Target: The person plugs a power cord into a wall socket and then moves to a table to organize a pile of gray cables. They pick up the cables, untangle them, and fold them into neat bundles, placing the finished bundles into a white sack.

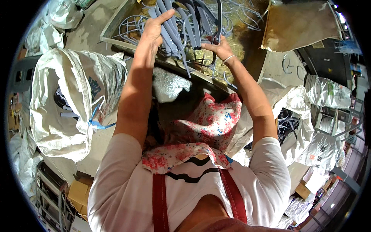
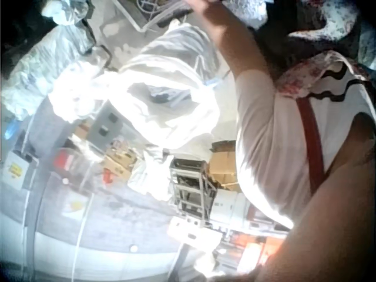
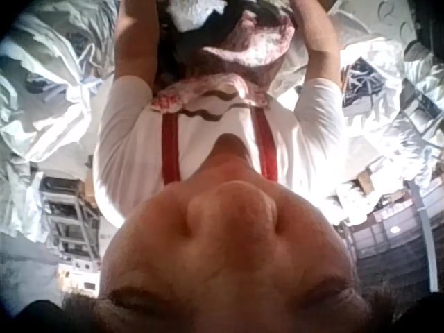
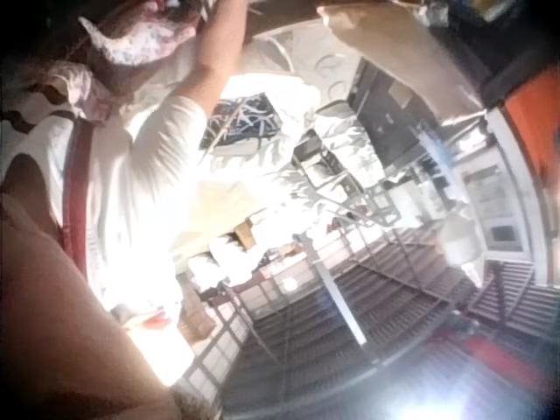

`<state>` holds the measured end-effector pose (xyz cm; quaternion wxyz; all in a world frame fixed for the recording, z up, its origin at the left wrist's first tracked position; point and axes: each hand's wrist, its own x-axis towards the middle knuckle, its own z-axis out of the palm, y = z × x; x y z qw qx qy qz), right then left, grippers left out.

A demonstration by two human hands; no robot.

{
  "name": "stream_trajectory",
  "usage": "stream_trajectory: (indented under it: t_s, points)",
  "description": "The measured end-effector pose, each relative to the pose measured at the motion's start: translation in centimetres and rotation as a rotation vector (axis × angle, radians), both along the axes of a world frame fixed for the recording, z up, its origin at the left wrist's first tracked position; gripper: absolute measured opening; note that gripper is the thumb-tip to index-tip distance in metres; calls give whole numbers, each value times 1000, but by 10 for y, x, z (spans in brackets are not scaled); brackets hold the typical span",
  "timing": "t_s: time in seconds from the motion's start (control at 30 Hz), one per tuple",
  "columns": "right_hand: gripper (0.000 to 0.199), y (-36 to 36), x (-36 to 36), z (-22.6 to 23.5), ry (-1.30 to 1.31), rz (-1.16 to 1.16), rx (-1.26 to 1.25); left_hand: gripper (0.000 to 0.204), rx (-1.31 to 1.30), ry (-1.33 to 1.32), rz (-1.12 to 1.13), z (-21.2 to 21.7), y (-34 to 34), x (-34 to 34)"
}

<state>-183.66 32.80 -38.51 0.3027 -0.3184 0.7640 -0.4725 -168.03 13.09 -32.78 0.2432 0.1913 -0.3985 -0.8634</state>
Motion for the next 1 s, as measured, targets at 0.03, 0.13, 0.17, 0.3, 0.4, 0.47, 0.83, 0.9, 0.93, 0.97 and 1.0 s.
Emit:
stream_trajectory:
  t_s: [0.03, 0.13, 0.17, 0.3, 0.4, 0.47, 0.83, 0.9, 0.93, 0.97, 1.0]
  points:
    - [78, 1, -3, -6, 24, 13, 99, 27, 9, -7, 1, -3, -2, -1]
    - [42, -2, 0, 6, 389, 146, 413, 24, 48, 1, 19, -13, -13, 0]
    - [34, 2, 0, 13, 709, 244, 533, 24, 92, 0, 19, -15, -18, 1]
    - [26, 34, -30, 24, 1400, 671, 283, 23, 192, 58, 51, -32, -39, 2]
    - [39, 9, 11, 69, 814, 248, 415, 24, 216, 26, 120, -34, -38, 7]
    - [52, -11, 34, 90, 607, 375, -16, 26, 202, 28, 104, -37, -30, -4]
    - [24, -27, 44, 72, 1018, 588, 526, 32, 12, 132, 416, -7, -25, 6]
    - [17, -43, 45, 75, 964, 385, 446, 30, 108, 186, 354, -12, -18, -3]
    - [17, -58, 49, 74, 934, 291, 395, 29, 100, 159, 331, -12, -14, -5]
    - [18, -74, 50, 70, 940, 279, 440, 29, 90, 131, 307, -11, -8, -7]
    - [18, -88, 49, 64, 946, 260, 488, 28, 79, 106, 276, -8, -2, -10]
